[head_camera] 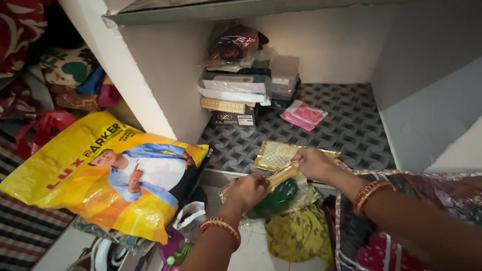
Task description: The person sorts through several boxes and decorative pouches on a shelf, handling a card, bangles, and a green garment.
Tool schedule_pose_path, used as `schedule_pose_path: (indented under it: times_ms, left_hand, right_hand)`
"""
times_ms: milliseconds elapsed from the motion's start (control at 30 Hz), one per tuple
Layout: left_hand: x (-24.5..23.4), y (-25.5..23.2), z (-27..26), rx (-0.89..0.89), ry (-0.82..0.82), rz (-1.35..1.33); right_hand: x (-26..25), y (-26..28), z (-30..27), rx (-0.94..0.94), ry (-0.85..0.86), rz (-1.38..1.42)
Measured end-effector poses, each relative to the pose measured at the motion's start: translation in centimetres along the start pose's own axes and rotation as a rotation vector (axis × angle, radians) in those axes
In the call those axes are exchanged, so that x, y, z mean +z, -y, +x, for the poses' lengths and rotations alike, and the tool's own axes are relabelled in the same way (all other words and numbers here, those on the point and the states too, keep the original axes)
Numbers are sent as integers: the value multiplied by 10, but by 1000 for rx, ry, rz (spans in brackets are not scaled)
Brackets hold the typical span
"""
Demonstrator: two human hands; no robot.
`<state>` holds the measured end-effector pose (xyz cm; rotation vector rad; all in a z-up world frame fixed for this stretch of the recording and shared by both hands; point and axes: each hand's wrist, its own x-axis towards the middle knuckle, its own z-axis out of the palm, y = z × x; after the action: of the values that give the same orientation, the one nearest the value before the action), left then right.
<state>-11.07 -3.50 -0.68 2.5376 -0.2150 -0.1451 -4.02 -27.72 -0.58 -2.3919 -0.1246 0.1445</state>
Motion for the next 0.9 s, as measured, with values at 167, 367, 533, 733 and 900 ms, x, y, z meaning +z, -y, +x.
schedule_pose_path:
  times_ms: [167,367,533,733,900]
  left_hand:
    - [2,-3,-11,28,42,-6]
    - [26,17,-40,256,33,-15]
    - [53,42,-41,291,-107,219]
    - [79,68,-27,435,-41,365]
    - [60,51,-56,690,-199,525]
  right_hand:
    - [-7,22,-19,95,61,-284]
    - [5,46,-28,-478,62,-429]
    - [43,49,-11,-370,319,-304]
    - [77,43,2,-346,364,-437]
    - [68,44,7,-330,452,-401]
